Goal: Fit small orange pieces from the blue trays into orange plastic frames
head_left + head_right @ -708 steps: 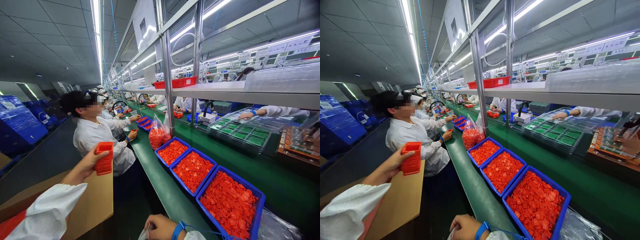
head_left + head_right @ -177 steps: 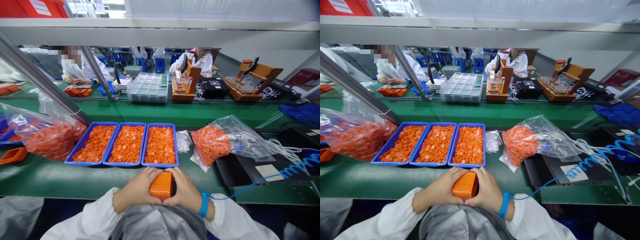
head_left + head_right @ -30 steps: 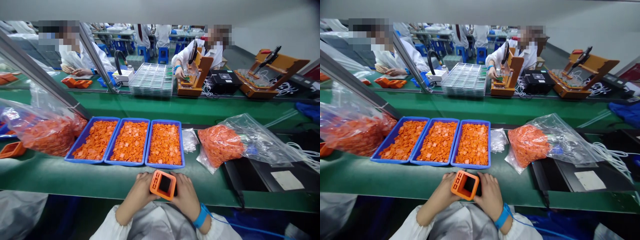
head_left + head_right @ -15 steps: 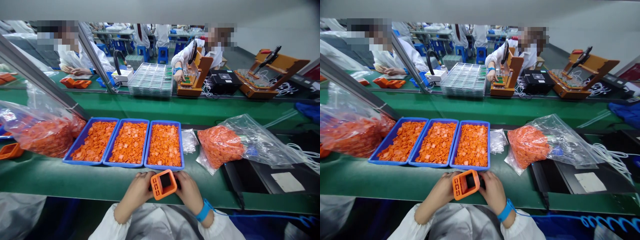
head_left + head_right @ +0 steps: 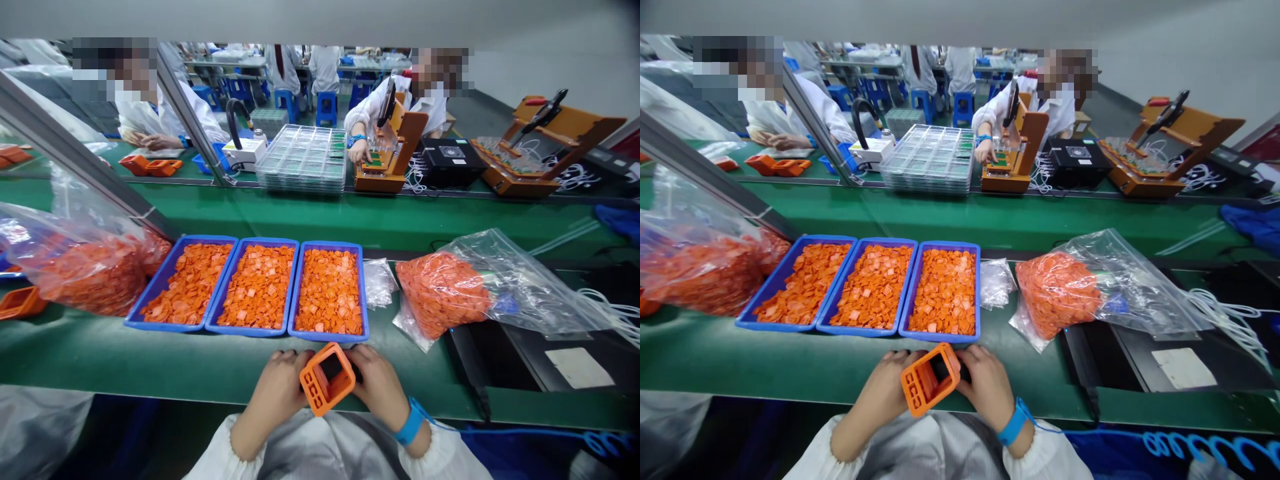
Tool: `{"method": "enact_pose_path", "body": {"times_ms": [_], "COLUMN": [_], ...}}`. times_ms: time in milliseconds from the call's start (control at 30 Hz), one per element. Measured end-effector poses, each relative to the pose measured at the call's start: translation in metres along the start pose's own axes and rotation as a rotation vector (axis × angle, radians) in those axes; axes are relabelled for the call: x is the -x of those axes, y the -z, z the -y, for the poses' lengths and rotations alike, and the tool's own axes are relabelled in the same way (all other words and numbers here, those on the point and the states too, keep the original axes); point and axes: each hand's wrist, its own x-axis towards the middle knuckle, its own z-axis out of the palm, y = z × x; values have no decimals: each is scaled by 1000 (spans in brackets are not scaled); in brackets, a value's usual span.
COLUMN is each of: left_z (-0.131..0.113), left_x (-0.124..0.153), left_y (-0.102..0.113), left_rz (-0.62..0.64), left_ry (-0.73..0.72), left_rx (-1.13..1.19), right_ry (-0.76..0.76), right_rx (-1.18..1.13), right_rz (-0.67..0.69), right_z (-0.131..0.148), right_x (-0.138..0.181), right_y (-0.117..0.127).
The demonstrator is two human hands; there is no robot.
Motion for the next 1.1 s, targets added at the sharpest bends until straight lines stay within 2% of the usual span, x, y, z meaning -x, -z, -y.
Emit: {"method": "enact_pose_path", "body": {"times_ms": [300, 433, 467, 533, 633, 700, 833, 900, 1033, 1100], "left_z": [-8, -7, -7, -9, -15, -19, -17, -11, -7, -14], "left_x": [8, 9, 10, 10, 10, 10, 16, 24, 38, 37], "left_y": [-2, -2, -3, -6, -11, -14, -19, -24, -45, -59], "left_rz": [57, 66, 66, 63, 57, 57, 59, -22, -363, -430], "left_ry": [99, 112, 113, 114, 113, 106, 83, 72, 64, 3], "left_rx": [-58, -51, -53, -51, -32, -19, 98, 263, 646, 789], "right_ry": [26, -4, -13, -55, -111, -130, -138, -131, -193, -227], "right_rx": [-61, -142, -185, -455, -679, -763, -898, -982, -1086, -1099], "right_rz": [-34, -118, -146, -282, -363, -382, -352, -357, -406, -409], "right_z": [-12, -20, -22, -22, -16, -9, 2, 5, 9, 11], "right_x": [2, 24, 31, 43, 51, 50, 42, 39, 39, 39], "right_y": [-6, -28, -37, -57, -81, -88, -85, -84, -86, -88]}}
